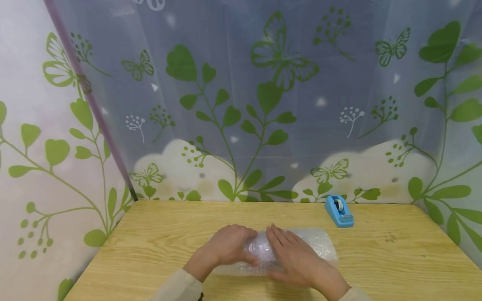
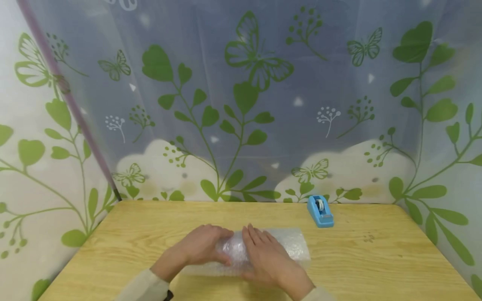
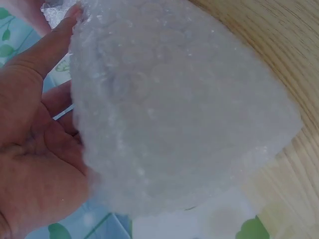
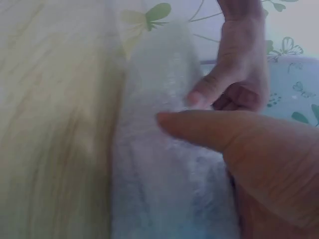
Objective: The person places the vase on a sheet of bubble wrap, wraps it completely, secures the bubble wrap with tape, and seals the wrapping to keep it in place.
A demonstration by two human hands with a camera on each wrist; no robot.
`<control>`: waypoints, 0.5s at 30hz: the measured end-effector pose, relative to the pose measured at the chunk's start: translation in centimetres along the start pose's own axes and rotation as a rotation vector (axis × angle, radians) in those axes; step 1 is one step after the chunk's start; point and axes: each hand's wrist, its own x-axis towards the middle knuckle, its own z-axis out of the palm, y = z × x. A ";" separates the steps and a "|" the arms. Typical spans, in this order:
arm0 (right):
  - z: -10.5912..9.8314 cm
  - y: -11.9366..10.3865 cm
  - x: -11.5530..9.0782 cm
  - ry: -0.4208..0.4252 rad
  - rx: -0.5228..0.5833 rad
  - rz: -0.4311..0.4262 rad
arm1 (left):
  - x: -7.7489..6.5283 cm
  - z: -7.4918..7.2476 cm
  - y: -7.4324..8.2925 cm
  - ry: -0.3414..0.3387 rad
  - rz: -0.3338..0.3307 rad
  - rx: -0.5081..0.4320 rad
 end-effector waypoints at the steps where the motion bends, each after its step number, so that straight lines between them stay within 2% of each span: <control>1: 0.2 0.1 0.0 0.013 0.017 0.004 | 0.1 0.0 0.0 0.000 0.002 0.005; 8: 1.3 0.9 0.0 0.072 0.186 0.032 | 0.3 -0.2 -0.1 -0.039 -0.026 -0.055; 12: 1.8 1.4 0.2 0.169 0.175 0.007 | 0.2 -0.1 -0.3 -0.054 -0.033 -0.092; 15: 1.9 1.5 0.2 0.207 0.142 -0.027 | 0.2 0.0 -0.6 -0.045 -0.032 -0.102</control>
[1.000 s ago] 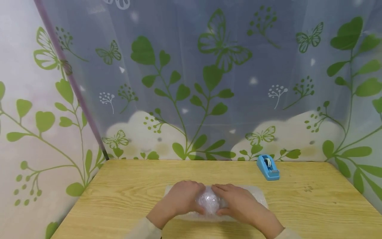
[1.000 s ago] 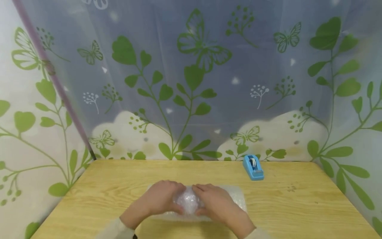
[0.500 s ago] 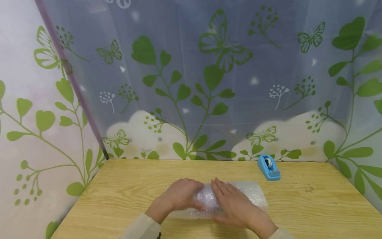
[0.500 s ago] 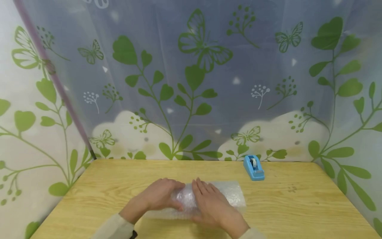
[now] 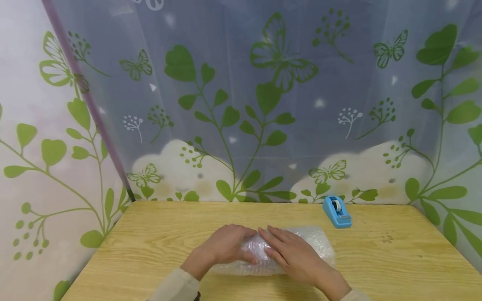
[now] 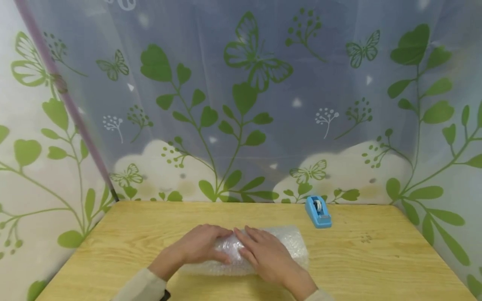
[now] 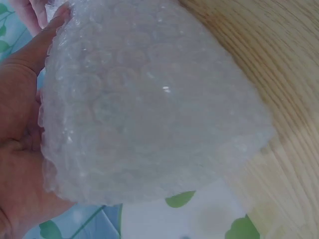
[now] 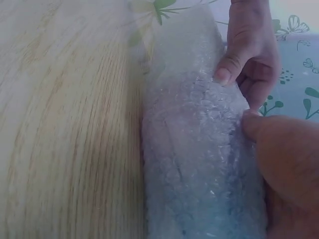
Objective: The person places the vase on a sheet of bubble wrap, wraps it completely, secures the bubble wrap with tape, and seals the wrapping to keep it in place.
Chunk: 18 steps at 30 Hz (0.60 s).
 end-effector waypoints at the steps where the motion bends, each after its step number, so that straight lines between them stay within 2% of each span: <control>1: 0.0 0.0 0.0 0.000 -0.004 -0.004 | 0.0 0.0 -0.1 0.011 0.001 -0.001; 6: -0.3 -0.3 0.1 -0.009 -0.002 0.006 | -0.3 0.1 -0.3 0.057 0.025 -0.001; 8: -0.4 -0.5 0.1 -0.010 -0.004 0.005 | -0.4 0.1 -0.2 0.077 0.049 0.030; 13: -0.5 -0.7 0.3 -0.006 -0.002 0.006 | -0.8 -0.1 0.6 0.154 0.122 0.222; 18: -0.6 -0.8 0.6 -0.019 0.012 0.012 | -1.3 -0.1 1.8 0.179 0.138 0.380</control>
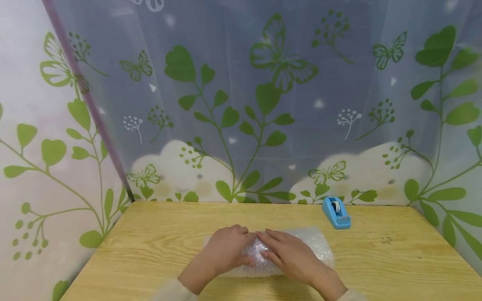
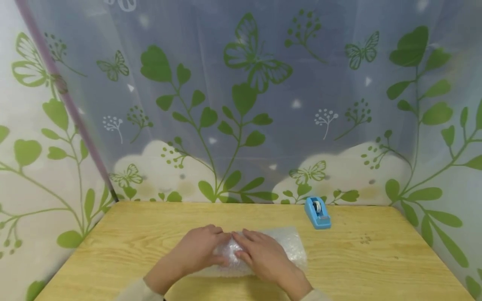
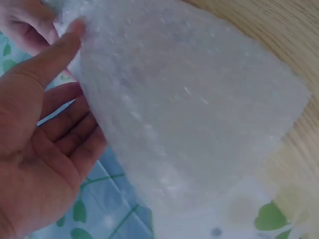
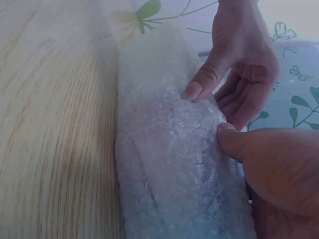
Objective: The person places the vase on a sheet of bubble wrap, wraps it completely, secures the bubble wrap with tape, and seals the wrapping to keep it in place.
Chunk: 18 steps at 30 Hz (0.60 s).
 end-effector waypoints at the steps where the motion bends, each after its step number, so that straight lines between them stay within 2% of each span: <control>1: 0.0 0.0 0.0 -0.001 0.003 0.000 | 0.0 0.0 0.2 -0.002 -0.002 0.017; 6: -0.2 0.1 0.1 -0.003 0.038 0.011 | 0.1 -0.1 1.2 -0.028 -0.028 0.033; 13: -0.7 0.9 0.6 -0.060 0.177 0.053 | 0.2 0.7 2.0 -0.092 -0.055 0.049; 15: -0.7 1.1 0.8 -0.076 0.208 0.061 | 0.2 1.2 2.2 -0.083 -0.066 0.082; 18: -0.7 1.1 1.0 -0.073 0.224 0.066 | 0.3 2.2 2.5 -0.016 -0.090 0.159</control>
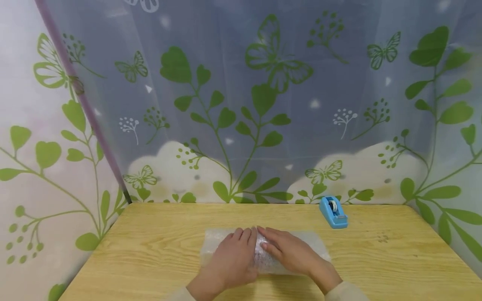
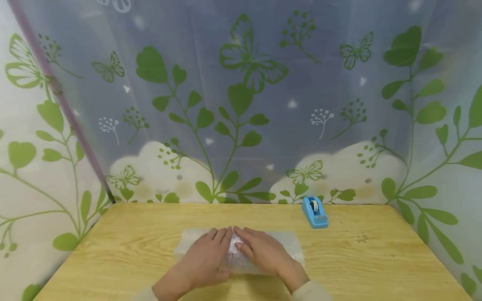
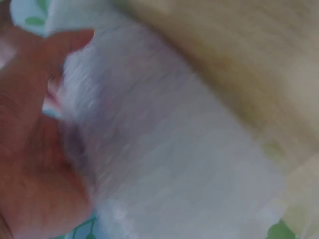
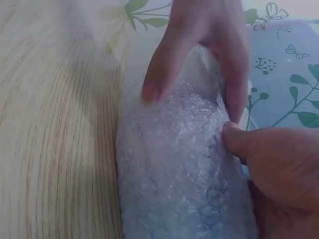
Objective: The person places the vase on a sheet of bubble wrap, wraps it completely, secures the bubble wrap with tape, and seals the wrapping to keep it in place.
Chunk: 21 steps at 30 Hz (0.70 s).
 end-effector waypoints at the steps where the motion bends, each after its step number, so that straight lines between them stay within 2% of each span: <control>1: 0.1 0.0 0.1 0.010 -0.003 0.001 | 0.0 0.4 0.1 0.029 -0.012 0.035; 5: 0.4 -0.3 0.5 0.049 -0.021 0.006 | -0.3 1.8 0.1 0.127 -0.042 0.122; 10: 0.5 -0.1 0.6 0.072 0.010 0.034 | -0.5 3.0 -0.3 0.210 -0.009 0.123; 16: 0.6 0.3 0.6 0.068 0.042 0.063 | -0.6 3.5 -0.7 0.228 0.016 0.074; 21: 0.8 0.5 0.6 0.066 0.084 0.068 | -0.6 3.7 -0.9 0.233 0.023 -0.012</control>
